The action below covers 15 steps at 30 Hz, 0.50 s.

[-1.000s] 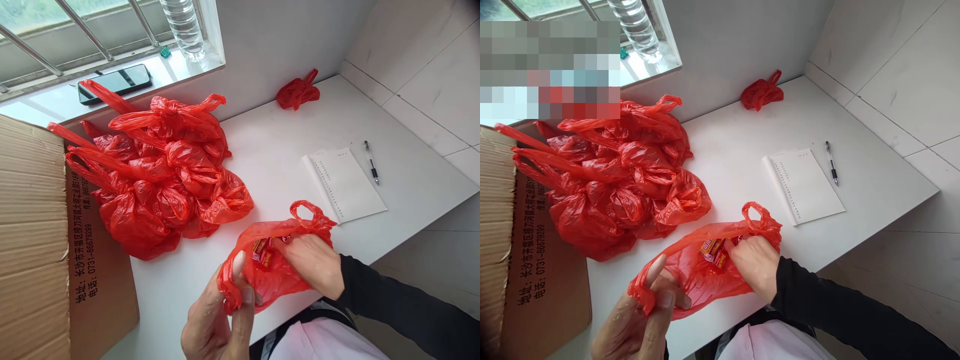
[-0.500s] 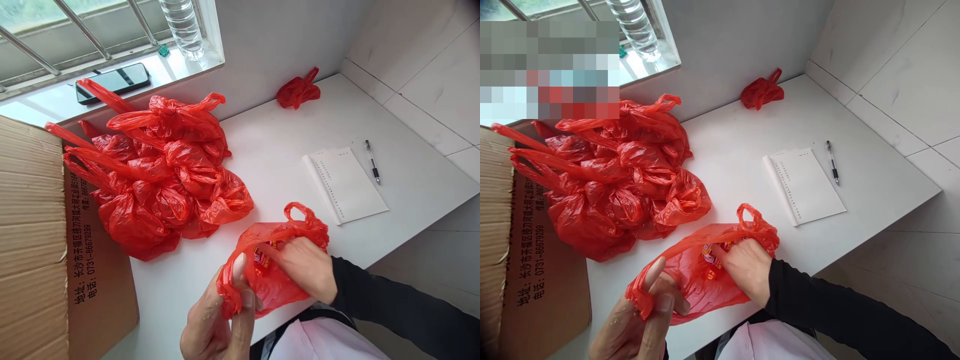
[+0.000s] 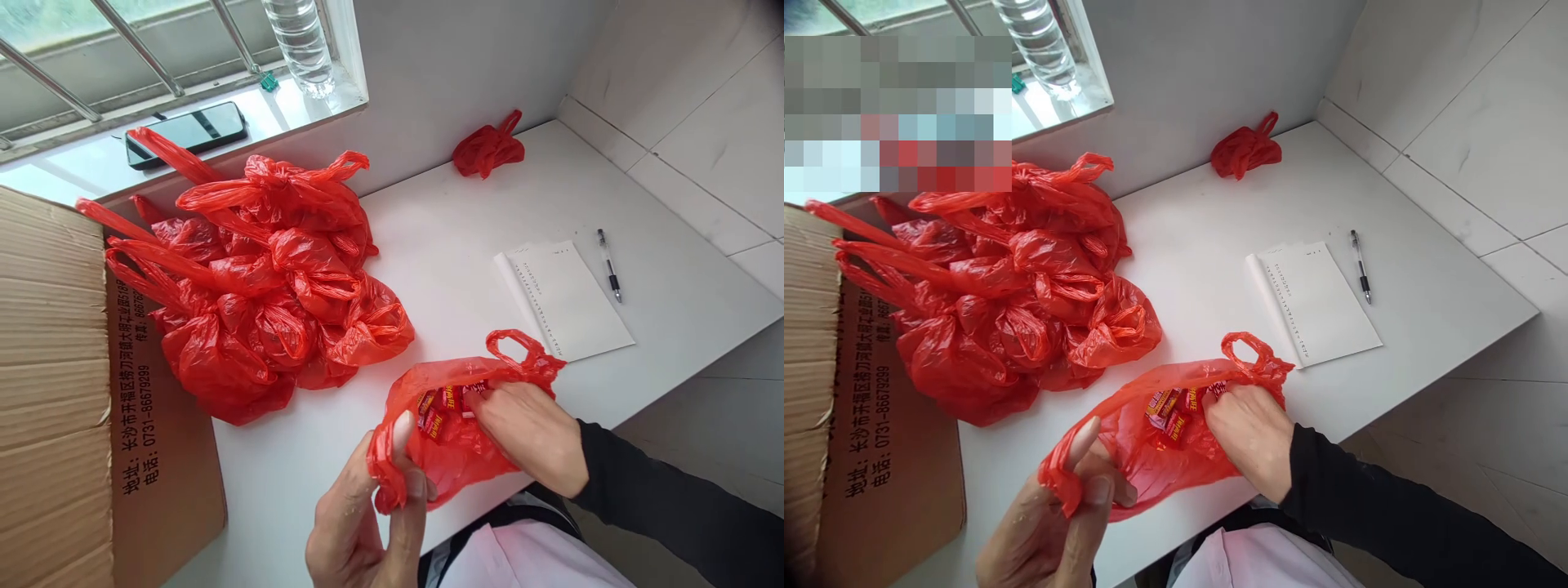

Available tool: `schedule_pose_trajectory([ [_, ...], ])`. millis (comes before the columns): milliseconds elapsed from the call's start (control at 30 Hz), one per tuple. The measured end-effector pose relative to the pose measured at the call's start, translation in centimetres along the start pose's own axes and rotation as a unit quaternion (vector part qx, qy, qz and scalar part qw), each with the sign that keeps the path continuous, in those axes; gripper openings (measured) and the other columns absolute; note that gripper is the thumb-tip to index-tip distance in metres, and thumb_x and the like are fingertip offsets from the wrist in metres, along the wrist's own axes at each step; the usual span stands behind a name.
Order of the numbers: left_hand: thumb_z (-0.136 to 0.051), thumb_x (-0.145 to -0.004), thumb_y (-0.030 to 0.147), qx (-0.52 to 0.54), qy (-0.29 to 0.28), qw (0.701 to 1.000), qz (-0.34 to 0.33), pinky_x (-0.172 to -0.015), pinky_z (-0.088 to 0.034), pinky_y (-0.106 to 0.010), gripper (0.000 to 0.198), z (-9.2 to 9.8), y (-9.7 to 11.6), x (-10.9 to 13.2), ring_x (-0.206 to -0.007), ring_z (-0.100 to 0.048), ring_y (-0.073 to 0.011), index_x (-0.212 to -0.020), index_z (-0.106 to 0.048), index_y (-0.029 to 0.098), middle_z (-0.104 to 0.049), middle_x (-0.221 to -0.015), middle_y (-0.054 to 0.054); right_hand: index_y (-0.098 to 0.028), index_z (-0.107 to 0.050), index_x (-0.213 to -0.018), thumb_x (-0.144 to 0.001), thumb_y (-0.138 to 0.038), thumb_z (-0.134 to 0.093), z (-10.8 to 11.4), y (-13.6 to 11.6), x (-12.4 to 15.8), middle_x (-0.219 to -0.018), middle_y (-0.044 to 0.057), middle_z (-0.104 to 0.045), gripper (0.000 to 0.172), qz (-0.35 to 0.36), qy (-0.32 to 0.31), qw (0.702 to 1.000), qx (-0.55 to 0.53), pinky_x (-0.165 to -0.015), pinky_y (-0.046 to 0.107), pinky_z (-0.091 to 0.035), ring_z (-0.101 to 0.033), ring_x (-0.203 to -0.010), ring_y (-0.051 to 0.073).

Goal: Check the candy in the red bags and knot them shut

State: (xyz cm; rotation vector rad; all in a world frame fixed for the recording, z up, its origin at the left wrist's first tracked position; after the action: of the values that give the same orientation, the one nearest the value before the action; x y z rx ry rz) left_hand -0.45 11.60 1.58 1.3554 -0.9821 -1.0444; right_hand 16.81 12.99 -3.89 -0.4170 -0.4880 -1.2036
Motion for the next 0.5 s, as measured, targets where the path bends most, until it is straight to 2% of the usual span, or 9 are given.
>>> schedule_pose_trajectory([
  [67,-0.067,-0.092,0.021,-0.012,-0.009,0.999,-0.043,-0.054,-0.040,-0.026,0.029,0.4,0.3,-0.3,-0.060,-0.048,-0.0123,-0.116,-0.079,0.034,-0.055,-0.068,0.002,-0.016,-0.070,-0.096,-0.088,0.002,-0.052,2.2,-1.1,1.1,-0.075,0.006,-0.069,0.026,0.068,0.104,0.991,-0.050,-0.060,0.038,-0.051,-0.068,-0.069,0.026],
  [133,-0.067,-0.092,0.018,-0.046,-0.002,0.994,-0.103,-0.061,-0.043,-0.025,0.033,1.1,0.9,-0.7,-0.073,-0.053,-0.0135,-0.119,-0.077,0.033,-0.059,-0.081,-0.001,-0.018,-0.067,-0.117,-0.098,-0.007,-0.049,5.3,-1.4,3.0,-0.089,0.006,-0.069,0.028,0.134,0.244,0.952,-0.125,-0.072,0.038,-0.055,-0.066,-0.081,0.024],
  [167,-0.067,-0.092,0.015,-0.068,0.009,0.989,-0.132,-0.068,-0.047,-0.025,0.036,1.6,1.2,-0.8,-0.083,-0.056,-0.0145,-0.121,-0.076,0.033,-0.061,-0.091,-0.002,-0.019,-0.062,-0.129,-0.101,-0.012,-0.049,6.6,-0.9,4.1,-0.100,0.007,-0.068,0.032,0.144,0.309,0.928,-0.149,-0.080,0.039,-0.056,-0.065,-0.092,0.024],
  [233,-0.065,-0.093,0.015,-0.093,0.035,0.979,-0.179,-0.091,-0.049,-0.030,0.036,2.3,1.7,-0.8,-0.106,-0.056,-0.0176,-0.123,-0.076,0.032,-0.062,-0.110,-0.005,-0.021,-0.052,-0.144,-0.102,-0.022,-0.053,8.0,1.2,5.4,-0.125,0.012,-0.062,0.042,0.100,0.400,0.901,-0.139,-0.099,0.045,-0.051,-0.058,-0.117,0.028],
  [300,-0.059,-0.097,0.024,-0.068,0.045,0.979,-0.186,-0.111,-0.038,-0.039,0.030,2.6,1.7,-0.6,-0.125,-0.051,-0.0227,-0.120,-0.076,0.031,-0.060,-0.127,-0.006,-0.023,-0.047,-0.151,-0.102,-0.034,-0.054,7.6,3.6,5.3,-0.138,0.014,-0.056,0.050,0.034,0.414,0.905,-0.090,-0.111,0.057,-0.041,-0.051,-0.128,0.035],
  [367,-0.050,-0.101,0.035,-0.005,0.025,0.989,-0.149,-0.116,-0.033,-0.043,0.030,2.3,1.0,-0.4,-0.135,-0.046,-0.0272,-0.117,-0.076,0.031,-0.058,-0.138,-0.006,-0.026,-0.047,-0.150,-0.105,-0.038,-0.047,6.3,5.1,4.2,-0.131,0.012,-0.062,0.047,0.031,0.365,0.927,-0.080,-0.113,0.064,-0.037,-0.059,-0.118,0.034],
  [433,-0.042,-0.103,0.040,0.049,0.002,0.995,-0.088,-0.114,-0.035,-0.047,0.035,1.8,0.1,-0.2,-0.136,-0.048,-0.0300,-0.116,-0.073,0.032,-0.060,-0.138,-0.006,-0.032,-0.056,-0.138,-0.106,-0.040,-0.044,5.3,6.0,3.5,-0.116,0.006,-0.068,0.035,0.046,0.320,0.940,-0.114,-0.101,0.054,-0.051,-0.065,-0.105,0.028],
  [500,-0.039,-0.105,0.039,0.075,-0.011,0.996,-0.036,-0.110,-0.041,-0.049,0.035,1.5,-0.3,0.1,-0.127,-0.055,-0.0294,-0.115,-0.072,0.033,-0.069,-0.122,-0.007,-0.034,-0.062,-0.122,-0.105,-0.040,-0.048,5.6,6.1,4.0,-0.109,0.004,-0.070,0.024,0.049,0.321,0.930,-0.173,-0.083,0.040,-0.060,-0.068,-0.100,0.025],
])
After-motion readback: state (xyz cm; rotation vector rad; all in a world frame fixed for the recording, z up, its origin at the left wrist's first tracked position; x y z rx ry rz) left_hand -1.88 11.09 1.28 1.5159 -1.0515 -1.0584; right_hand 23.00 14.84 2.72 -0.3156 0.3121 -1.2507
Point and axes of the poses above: each hand's wrist, its own x-axis away from the middle knuckle, its own z-axis out of the back of the hand, y = z × x, the point moved 8 cm from there along -x, towards the middle knuckle
